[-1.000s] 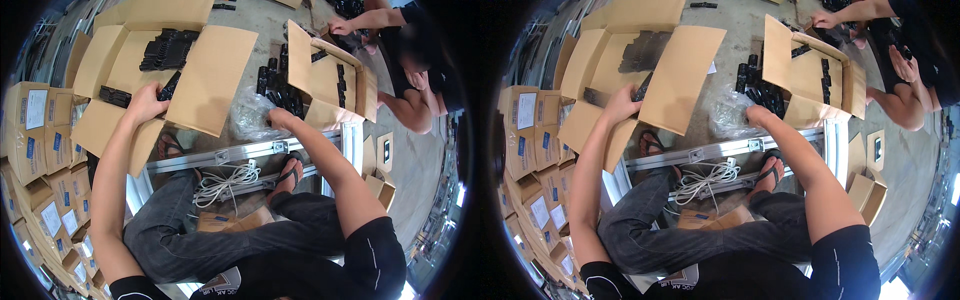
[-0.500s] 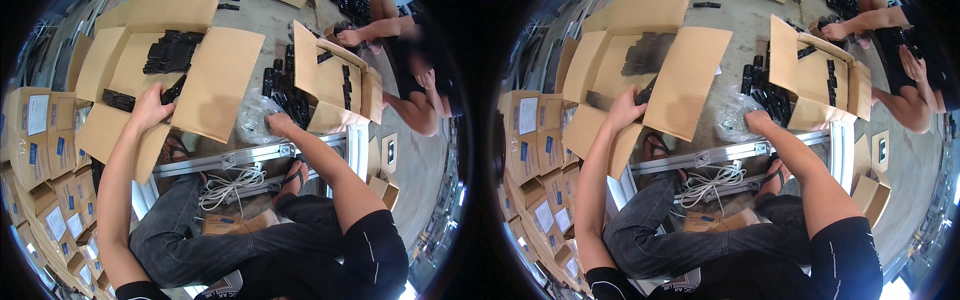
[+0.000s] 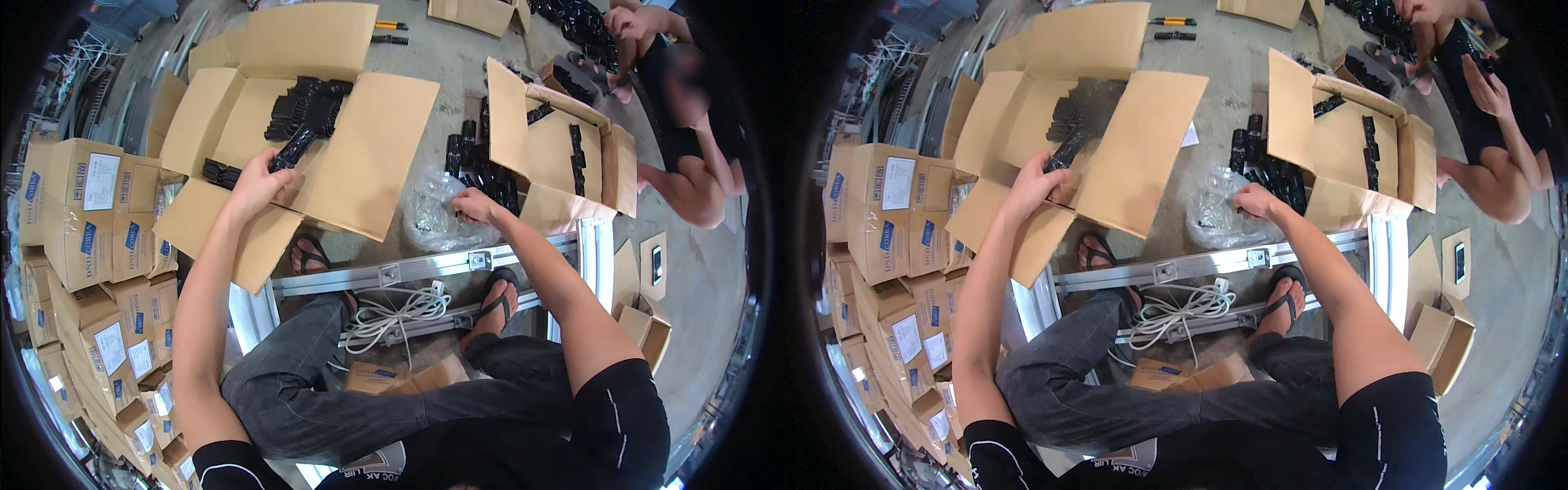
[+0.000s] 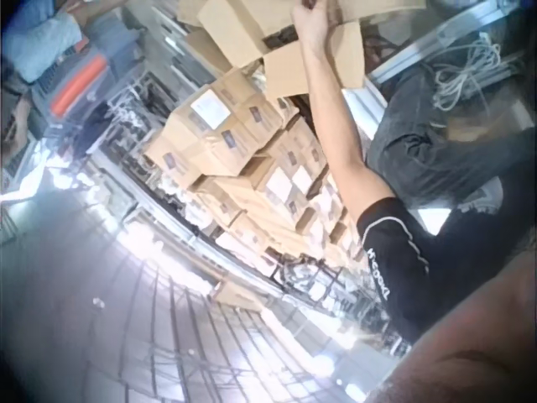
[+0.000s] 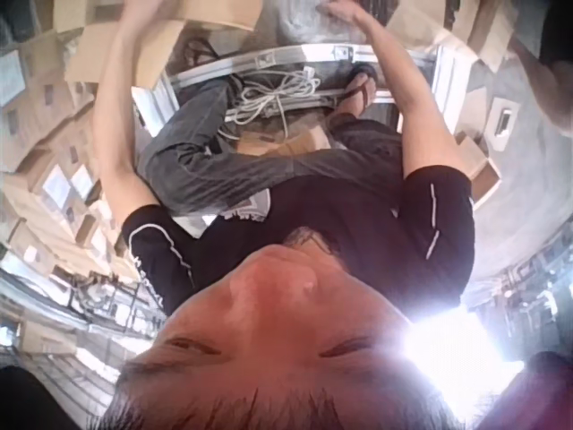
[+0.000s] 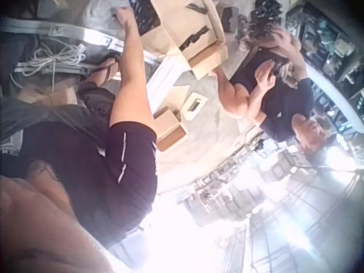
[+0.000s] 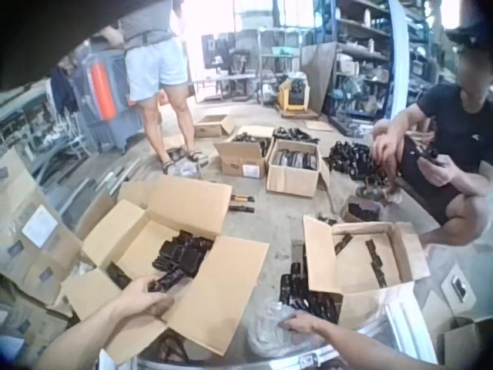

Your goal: The person assembles black plastic components by hand, inserting small metal clips into slots on the plastic parts while sitting near boxes of materials.

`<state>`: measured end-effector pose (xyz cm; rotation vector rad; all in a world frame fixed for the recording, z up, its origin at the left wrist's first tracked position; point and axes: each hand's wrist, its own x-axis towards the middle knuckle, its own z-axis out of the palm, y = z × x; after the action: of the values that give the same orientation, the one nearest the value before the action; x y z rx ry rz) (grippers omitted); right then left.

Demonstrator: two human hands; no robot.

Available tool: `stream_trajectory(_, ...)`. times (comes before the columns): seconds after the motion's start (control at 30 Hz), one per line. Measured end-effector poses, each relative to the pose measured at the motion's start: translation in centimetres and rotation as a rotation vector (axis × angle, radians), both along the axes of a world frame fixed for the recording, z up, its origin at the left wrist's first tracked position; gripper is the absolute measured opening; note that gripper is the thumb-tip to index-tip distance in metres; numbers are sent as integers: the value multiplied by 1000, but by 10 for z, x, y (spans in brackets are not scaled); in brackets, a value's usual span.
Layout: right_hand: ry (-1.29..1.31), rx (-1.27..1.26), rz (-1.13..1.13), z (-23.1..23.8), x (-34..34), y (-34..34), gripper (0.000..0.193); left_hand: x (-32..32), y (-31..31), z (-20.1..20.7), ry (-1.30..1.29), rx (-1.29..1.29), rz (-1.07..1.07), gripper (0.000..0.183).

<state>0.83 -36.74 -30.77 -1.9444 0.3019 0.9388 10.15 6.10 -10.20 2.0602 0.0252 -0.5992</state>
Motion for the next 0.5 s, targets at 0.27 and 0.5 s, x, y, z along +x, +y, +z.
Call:
stream_trajectory(0.27, 279, 768, -359, 88, 31, 29, 23, -52, -9, 122, 28, -463, 6, 39)
stream_trajectory(0.5, -20, 927, -348, 220, 21, 25, 16, -142, -40, 176, 244, -815, -55, 47)
